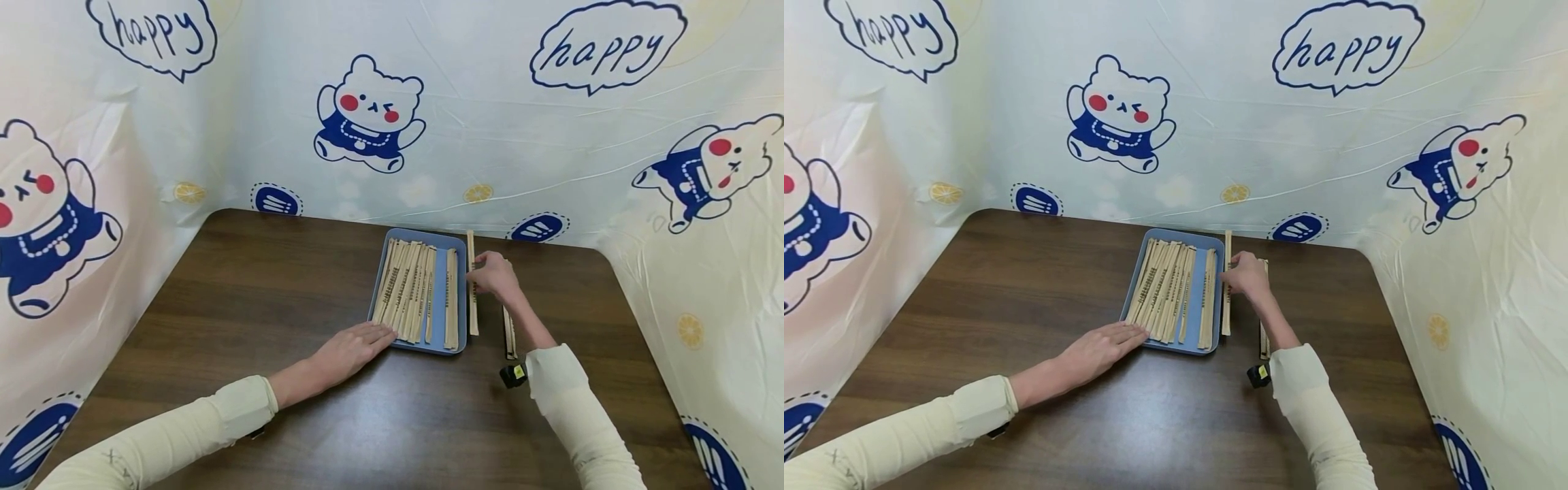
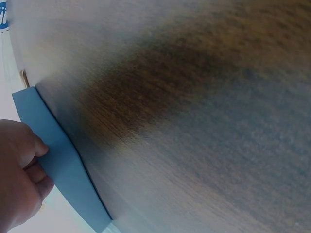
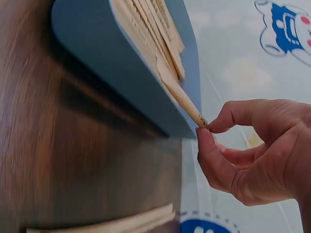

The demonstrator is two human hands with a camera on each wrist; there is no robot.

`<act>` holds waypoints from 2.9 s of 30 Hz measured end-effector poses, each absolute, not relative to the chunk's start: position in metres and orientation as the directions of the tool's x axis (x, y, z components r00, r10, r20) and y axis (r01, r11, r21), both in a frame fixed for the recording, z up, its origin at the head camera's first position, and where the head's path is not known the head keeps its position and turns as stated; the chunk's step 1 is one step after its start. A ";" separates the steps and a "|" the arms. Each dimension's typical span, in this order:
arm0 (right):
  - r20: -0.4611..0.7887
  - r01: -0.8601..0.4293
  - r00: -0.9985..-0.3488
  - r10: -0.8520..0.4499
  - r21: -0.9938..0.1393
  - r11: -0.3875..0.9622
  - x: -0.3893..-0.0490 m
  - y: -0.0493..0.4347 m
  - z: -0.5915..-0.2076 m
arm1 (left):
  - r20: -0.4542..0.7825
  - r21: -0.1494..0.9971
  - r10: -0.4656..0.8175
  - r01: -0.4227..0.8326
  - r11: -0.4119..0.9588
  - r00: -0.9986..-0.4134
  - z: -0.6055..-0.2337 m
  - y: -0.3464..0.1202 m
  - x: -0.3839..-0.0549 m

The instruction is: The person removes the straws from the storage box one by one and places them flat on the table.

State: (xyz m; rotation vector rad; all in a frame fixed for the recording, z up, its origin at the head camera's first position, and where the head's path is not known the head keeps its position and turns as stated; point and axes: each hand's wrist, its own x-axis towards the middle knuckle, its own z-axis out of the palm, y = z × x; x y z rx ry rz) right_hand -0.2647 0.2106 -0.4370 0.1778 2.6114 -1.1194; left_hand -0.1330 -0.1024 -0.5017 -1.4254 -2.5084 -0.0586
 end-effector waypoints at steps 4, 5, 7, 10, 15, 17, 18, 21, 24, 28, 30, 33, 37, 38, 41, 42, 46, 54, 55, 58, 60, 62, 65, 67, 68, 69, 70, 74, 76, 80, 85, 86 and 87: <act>-0.317 0.236 -0.948 0.027 -0.644 0.728 -0.261 0.230 -0.438 | 0.241 -0.093 0.839 0.848 0.521 -0.489 -0.502 -0.102 -0.133; -0.321 0.239 -0.947 0.030 -0.635 0.734 -0.260 0.235 -0.438 | 0.242 -0.094 0.839 0.848 0.521 -0.488 -0.502 -0.102 -0.133; -0.325 0.245 -0.945 0.039 -0.620 0.745 -0.259 0.245 -0.440 | 0.245 -0.093 0.838 0.848 0.521 -0.488 -0.502 -0.103 -0.132; -0.335 0.263 -0.940 0.059 -0.607 0.750 -0.257 0.257 -0.445 | 0.256 -0.094 0.836 0.849 0.521 -0.485 -0.503 -0.102 -0.132; -0.343 0.282 -0.936 0.085 -0.580 0.764 -0.253 0.274 -0.452 | 0.278 -0.091 0.832 0.849 0.520 -0.480 -0.503 -0.102 -0.132; -0.335 0.279 -0.938 0.088 -0.578 0.767 -0.252 0.281 -0.455 | 0.283 -0.091 0.832 0.850 0.519 -0.478 -0.503 -0.102 -0.132; -0.332 0.278 -0.939 0.089 -0.583 0.763 -0.251 0.283 -0.457 | 0.284 -0.092 0.832 0.850 0.519 -0.477 -0.503 -0.101 -0.132; -0.318 0.267 -0.944 0.082 -0.596 0.758 -0.250 0.291 -0.461 | 0.285 -0.088 0.831 0.850 0.519 -0.478 -0.503 -0.101 -0.133; -0.319 0.263 -0.945 0.074 -0.601 0.755 -0.248 0.296 -0.463 | 0.283 -0.080 0.829 0.850 0.521 -0.482 -0.502 -0.100 -0.134; -0.336 0.276 -0.939 0.076 -0.602 0.750 -0.247 0.302 -0.467 | 0.275 -0.079 0.829 0.848 0.524 -0.487 -0.503 -0.101 -0.134; -0.343 0.282 -0.936 0.077 -0.599 0.750 -0.247 0.303 -0.469 | 0.273 -0.079 0.830 0.848 0.523 -0.486 -0.504 -0.101 -0.135; -0.356 0.292 -0.931 0.080 -0.595 0.749 -0.246 0.303 -0.471 | 0.268 -0.081 0.830 0.848 0.525 -0.489 -0.504 -0.102 -0.134; -0.356 0.294 -0.930 0.086 -0.587 0.754 -0.247 0.302 -0.473 | 0.266 -0.078 0.831 0.848 0.524 -0.488 -0.502 -0.102 -0.134; -0.356 0.292 -0.931 0.083 -0.585 0.756 -0.247 0.302 -0.473 | 0.270 -0.075 0.830 0.849 0.523 -0.487 -0.501 -0.103 -0.134; -0.359 0.287 -0.930 0.078 -0.577 0.765 -0.247 0.303 -0.475 | 0.277 -0.073 0.831 0.852 0.519 -0.482 -0.501 -0.102 -0.133; -0.365 0.290 -0.928 0.078 -0.573 0.766 -0.246 0.303 -0.476 | 0.278 -0.073 0.831 0.852 0.518 -0.482 -0.501 -0.102 -0.133; -0.376 0.293 -0.924 0.077 -0.563 0.772 -0.247 0.304 -0.479 | 0.276 -0.073 0.831 0.852 0.518 -0.482 -0.501 -0.102 -0.133; -0.375 0.297 -0.923 0.084 -0.557 0.776 -0.247 0.305 -0.482 | 0.283 -0.063 0.828 0.852 0.520 -0.484 -0.502 -0.102 -0.132; -0.372 0.296 -0.924 0.085 -0.557 0.776 -0.247 0.305 -0.482 | 0.284 -0.063 0.828 0.852 0.519 -0.483 -0.502 -0.102 -0.132; -0.356 0.286 -0.930 0.090 -0.548 0.786 -0.247 0.305 -0.481 | 0.287 -0.067 0.829 0.853 0.517 -0.480 -0.502 -0.101 -0.133; -0.344 0.280 -0.934 0.099 -0.530 0.800 -0.246 0.305 -0.480 | 0.288 -0.068 0.830 0.854 0.516 -0.479 -0.502 -0.101 -0.134; -0.327 0.270 -0.939 0.104 -0.518 0.812 -0.245 0.305 -0.478 | 0.286 -0.071 0.830 0.854 0.516 -0.478 -0.503 -0.101 -0.134; -0.300 0.259 -0.947 0.114 -0.507 0.822 -0.244 0.305 -0.474 | 0.282 -0.064 0.831 0.855 0.515 -0.480 -0.503 -0.101 -0.134; -0.292 0.254 -0.950 0.106 -0.535 0.806 -0.244 0.304 -0.470 | 0.279 -0.063 0.831 0.855 0.515 -0.481 -0.503 -0.101 -0.134; -0.292 0.258 -0.951 0.105 -0.554 0.792 -0.245 0.302 -0.469 | 0.277 -0.062 0.831 0.854 0.516 -0.482 -0.503 -0.101 -0.134; -0.295 0.263 -0.950 0.101 -0.582 0.770 -0.245 0.301 -0.467 | 0.276 -0.061 0.831 0.854 0.517 -0.483 -0.503 -0.101 -0.134; -0.300 0.268 -0.949 0.095 -0.614 0.742 -0.246 0.298 -0.465 | 0.274 -0.061 0.831 0.853 0.518 -0.485 -0.503 -0.101 -0.134; -0.361 0.315 -0.932 0.039 -0.747 0.585 -0.247 0.283 -0.456 | 0.267 -0.055 0.828 0.849 0.525 -0.494 -0.504 -0.101 -0.134; -0.388 0.332 -0.922 -0.002 -0.790 0.515 -0.247 0.274 -0.451 | 0.265 -0.048 0.826 0.849 0.527 -0.498 -0.504 -0.101 -0.134; -0.408 0.339 -0.910 -0.077 -0.838 0.428 -0.247 0.256 -0.443 | 0.260 -0.044 0.826 0.848 0.528 -0.501 -0.503 -0.101 -0.134; -0.391 0.314 -0.910 -0.137 -0.867 0.386 -0.247 0.237 -0.435 | 0.259 -0.049 0.828 0.849 0.526 -0.498 -0.502 -0.102 -0.133; -0.387 0.310 -0.911 -0.143 -0.871 0.382 -0.247 0.233 -0.434 | 0.259 -0.051 0.828 0.849 0.526 -0.498 -0.503 -0.102 -0.133; -0.384 0.308 -0.911 -0.150 -0.875 0.374 -0.247 0.228 -0.433 | 0.260 -0.052 0.828 0.849 0.526 -0.497 -0.503 -0.102 -0.133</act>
